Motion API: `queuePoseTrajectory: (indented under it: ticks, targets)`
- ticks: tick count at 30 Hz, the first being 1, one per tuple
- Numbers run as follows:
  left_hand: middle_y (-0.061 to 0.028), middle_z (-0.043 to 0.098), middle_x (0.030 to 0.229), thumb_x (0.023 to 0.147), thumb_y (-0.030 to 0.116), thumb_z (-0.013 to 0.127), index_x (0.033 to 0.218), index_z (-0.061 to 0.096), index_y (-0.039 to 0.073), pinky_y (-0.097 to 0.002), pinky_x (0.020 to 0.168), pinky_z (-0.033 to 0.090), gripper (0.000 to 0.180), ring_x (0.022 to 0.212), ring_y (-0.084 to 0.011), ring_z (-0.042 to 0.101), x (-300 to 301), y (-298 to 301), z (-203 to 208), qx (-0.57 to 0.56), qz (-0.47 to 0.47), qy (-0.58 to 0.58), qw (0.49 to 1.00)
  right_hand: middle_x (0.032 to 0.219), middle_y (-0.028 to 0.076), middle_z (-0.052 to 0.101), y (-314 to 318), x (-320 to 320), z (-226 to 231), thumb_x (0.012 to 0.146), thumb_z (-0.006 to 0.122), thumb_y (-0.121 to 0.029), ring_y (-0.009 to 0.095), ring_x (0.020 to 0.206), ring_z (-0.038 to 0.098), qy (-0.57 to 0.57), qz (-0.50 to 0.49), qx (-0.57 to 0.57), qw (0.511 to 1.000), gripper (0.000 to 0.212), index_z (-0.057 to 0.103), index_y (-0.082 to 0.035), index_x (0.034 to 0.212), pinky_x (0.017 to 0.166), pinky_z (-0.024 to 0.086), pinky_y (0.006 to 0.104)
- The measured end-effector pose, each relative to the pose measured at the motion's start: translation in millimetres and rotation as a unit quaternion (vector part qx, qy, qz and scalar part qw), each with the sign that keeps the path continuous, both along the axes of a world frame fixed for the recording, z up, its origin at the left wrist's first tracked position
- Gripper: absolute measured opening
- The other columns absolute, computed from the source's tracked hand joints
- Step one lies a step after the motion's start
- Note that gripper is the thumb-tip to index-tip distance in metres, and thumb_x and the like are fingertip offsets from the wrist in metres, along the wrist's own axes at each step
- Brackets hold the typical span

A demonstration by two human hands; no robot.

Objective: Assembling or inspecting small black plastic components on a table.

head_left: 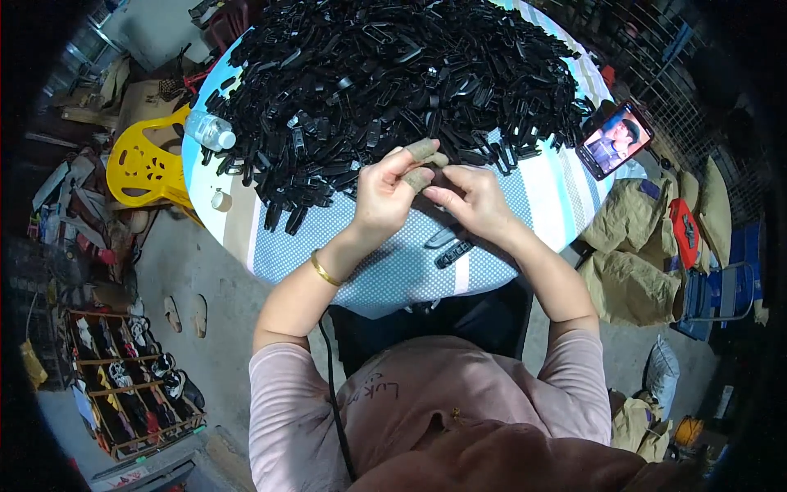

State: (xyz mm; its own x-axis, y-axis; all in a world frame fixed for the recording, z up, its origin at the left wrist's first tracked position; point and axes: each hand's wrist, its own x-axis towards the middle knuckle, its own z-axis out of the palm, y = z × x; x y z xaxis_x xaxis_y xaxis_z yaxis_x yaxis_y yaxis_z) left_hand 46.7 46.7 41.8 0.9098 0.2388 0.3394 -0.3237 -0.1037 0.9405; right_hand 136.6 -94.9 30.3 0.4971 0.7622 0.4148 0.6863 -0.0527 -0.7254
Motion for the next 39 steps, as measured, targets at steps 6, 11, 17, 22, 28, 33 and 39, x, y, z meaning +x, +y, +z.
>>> queuePoseTrajectory:
  ticks: [6, 11, 17, 22, 28, 33, 39]
  targets:
    - [-0.0121, 0.062, 0.105, 0.082, -0.005, 0.053, 0.118, 0.052, -0.005, -0.0264, 0.084, 0.048, 0.036, 0.095, -0.015, 0.059, 2.2, 1.1, 4.8, 0.005, -0.02, 0.017, 1.0, 0.063, 0.011, 0.058, -1.4, -0.4, -0.3, 0.076, 0.067, -0.025, 0.027, 0.055, 0.056, -0.032, -0.029, 0.036, 0.998, 0.027, 0.06, 0.001, 0.076, 0.05, 0.044, 0.0339]
    - [-0.0091, 0.064, 0.1, 0.076, -0.001, 0.062, 0.122, 0.049, -0.003, -0.0217, 0.071, 0.049, 0.047, 0.08, -0.0071, 0.057, -1.5, -3.6, 13.2, 0.151, -0.05, 0.062, 0.985, 0.087, 0.014, 0.063, -24.1, 47.4, 21.3, 0.07, 0.07, -0.017, 0.026, 0.076, 0.062, -0.043, 0.075, -0.082, 0.993, 0.04, 0.061, -0.004, 0.106, 0.066, 0.05, 0.0334]
    - [-0.0118, 0.061, 0.093, 0.074, 0.016, 0.068, 0.1, 0.061, -0.001, -0.0303, 0.066, 0.045, 0.032, 0.07, -0.0193, 0.054, 4.9, -6.0, -6.0, 0.306, -0.183, 0.085, 0.93, 0.08, 0.013, 0.062, -29.7, 55.2, 16.9, 0.071, 0.068, -0.018, 0.026, 0.077, 0.061, -0.12, -0.066, -0.19, 0.972, 0.023, 0.065, -0.002, 0.088, 0.068, 0.049, 0.0349]
    - [-0.0104, 0.056, 0.086, 0.07, 0.017, 0.067, 0.094, 0.061, 0.002, -0.0362, 0.074, 0.043, 0.029, 0.083, -0.027, 0.049, 17.4, 2.3, -17.4, 0.508, 0.166, -0.029, 0.844, 0.076, 0.013, 0.058, -27.6, 45.1, 7.8, 0.07, 0.067, -0.014, 0.03, 0.076, 0.059, -0.259, -0.081, -0.222, 0.937, 0.017, 0.063, 0.0, 0.08, 0.067, 0.048, 0.0379]
    - [-0.0107, 0.052, 0.088, 0.073, 0.016, 0.064, 0.1, 0.058, 0.004, -0.0372, 0.072, 0.041, 0.031, 0.086, -0.0271, 0.048, 34.9, -3.5, -19.6, 0.565, 0.219, 0.049, 0.794, 0.079, 0.006, 0.061, -22.2, 60.3, 25.8, 0.078, 0.067, -0.013, 0.012, 0.07, 0.058, 0.02, -0.089, -0.143, 0.985, 0.031, 0.06, -0.001, 0.105, 0.062, 0.048, 0.0273]
    - [-0.0075, 0.056, 0.09, 0.072, 0.011, 0.061, 0.093, 0.058, 0.006, -0.0381, 0.073, 0.039, 0.022, 0.086, -0.0267, 0.048, 39.5, 1.0, -24.4, 0.572, 0.232, 0.042, 0.785, 0.077, -0.002, 0.054, 0.6, 68.4, 29.7, 0.078, 0.064, -0.002, 0.006, 0.072, 0.055, 0.247, 0.021, -0.008, 0.969, 0.057, 0.04, -0.005, 0.13, 0.062, 0.049, 0.0208]
    - [-0.009, 0.058, 0.085, 0.069, 0.004, 0.058, 0.09, 0.056, 0.004, -0.0392, 0.072, 0.037, 0.021, 0.083, -0.0278, 0.05, 43.2, 4.0, -18.4, 0.512, 0.215, 0.018, 0.832, 0.081, 0.003, 0.062, 15.6, 72.5, 26.8, 0.075, 0.064, 0.0, 0.011, 0.069, 0.061, 0.327, 0.005, 0.076, 0.942, 0.022, 0.057, -0.002, 0.095, 0.067, 0.052, 0.0222]
